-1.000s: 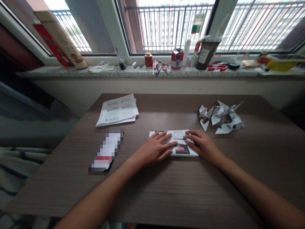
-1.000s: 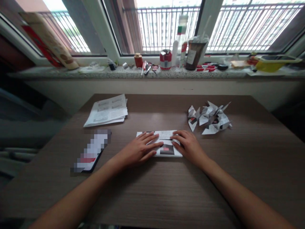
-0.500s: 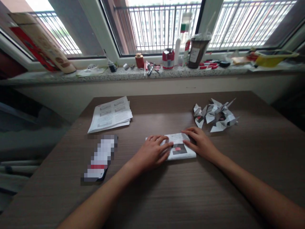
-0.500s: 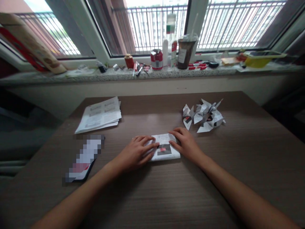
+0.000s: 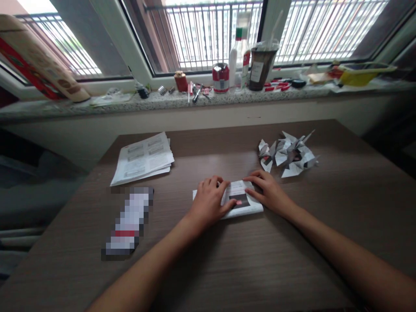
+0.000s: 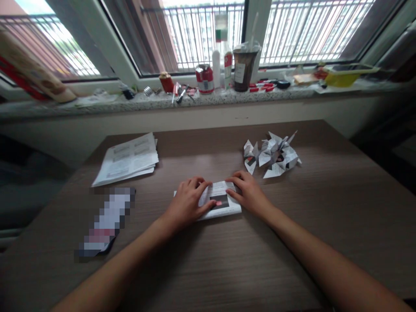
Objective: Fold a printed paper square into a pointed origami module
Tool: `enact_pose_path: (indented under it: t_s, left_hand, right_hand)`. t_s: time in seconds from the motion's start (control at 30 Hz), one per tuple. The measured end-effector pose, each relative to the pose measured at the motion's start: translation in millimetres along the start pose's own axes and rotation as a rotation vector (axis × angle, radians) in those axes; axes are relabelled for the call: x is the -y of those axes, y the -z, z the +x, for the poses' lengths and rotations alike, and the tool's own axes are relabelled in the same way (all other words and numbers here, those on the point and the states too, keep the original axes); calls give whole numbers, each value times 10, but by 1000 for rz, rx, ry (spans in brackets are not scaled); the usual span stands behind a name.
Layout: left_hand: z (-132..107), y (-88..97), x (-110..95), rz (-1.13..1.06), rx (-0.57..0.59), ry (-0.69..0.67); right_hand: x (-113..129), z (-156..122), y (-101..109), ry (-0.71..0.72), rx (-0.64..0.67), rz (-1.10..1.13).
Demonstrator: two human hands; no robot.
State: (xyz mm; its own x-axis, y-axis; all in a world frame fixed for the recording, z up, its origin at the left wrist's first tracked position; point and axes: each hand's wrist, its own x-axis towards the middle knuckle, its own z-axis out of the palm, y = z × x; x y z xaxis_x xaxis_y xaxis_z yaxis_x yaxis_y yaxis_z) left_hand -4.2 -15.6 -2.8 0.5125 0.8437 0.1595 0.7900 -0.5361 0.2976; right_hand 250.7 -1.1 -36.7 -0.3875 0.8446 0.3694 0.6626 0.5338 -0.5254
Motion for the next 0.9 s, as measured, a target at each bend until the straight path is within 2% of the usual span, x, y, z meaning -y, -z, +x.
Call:
enact_pose_path:
  t_s: [0.4,0.9]
  left_hand:
    - [29,-88,67,-17,-47,42]
    - [37,-137,85,-59,-70,31]
  right_hand:
    - [43,-61,66,-56,-51,6]
    - [39,-65,23,-76,-18,-30]
